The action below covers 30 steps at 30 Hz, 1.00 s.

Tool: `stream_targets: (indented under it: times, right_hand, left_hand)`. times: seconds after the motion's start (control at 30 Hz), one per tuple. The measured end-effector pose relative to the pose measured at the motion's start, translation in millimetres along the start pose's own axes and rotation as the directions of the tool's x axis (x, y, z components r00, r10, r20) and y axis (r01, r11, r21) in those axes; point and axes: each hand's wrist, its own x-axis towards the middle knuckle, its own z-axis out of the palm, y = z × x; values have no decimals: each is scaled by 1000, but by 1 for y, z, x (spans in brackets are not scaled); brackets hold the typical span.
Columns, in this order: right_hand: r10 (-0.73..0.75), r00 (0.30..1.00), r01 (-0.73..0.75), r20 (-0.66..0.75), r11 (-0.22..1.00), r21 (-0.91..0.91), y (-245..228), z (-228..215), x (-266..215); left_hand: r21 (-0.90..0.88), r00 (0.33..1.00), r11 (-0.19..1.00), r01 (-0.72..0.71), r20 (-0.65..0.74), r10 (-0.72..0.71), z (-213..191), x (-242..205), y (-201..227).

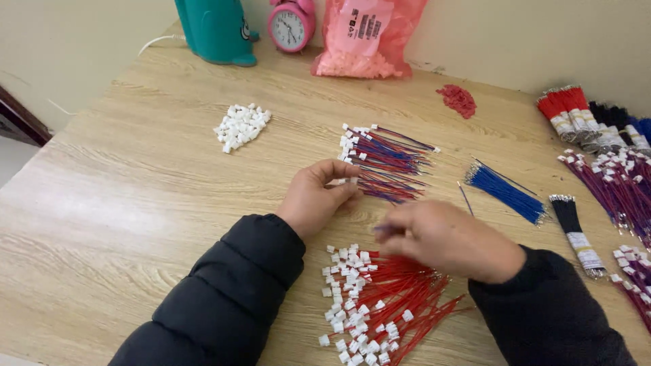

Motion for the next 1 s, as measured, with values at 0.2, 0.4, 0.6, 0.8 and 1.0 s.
stream_targets:
  times: [0.2,0.4,0.6,0.8,1.0]
  right_hand:
    - [78,987,-60,141,990,-130,11,16,17]
    - [92,996,-92,1,996,8,18,2,11]
    - [143,989,-135,-36,979,155,34,-3,15]
    - [160,980,-126,-123,962,242,38,-4,14]
    - [142,955,-41,-262,934,355,42,1,15]
  left_hand:
    - [-45,998,999,-20,63,23,1,-9,8]
    - [-12,952,1000,-1,306,5,9,-24,22]
    - [-82,926,990,119,370,-81,10,-40,46]
    - [-13,941,994,110,323,-100,3,-22,20]
    - [-49,957,992,114,273,-97,2,-19,19]
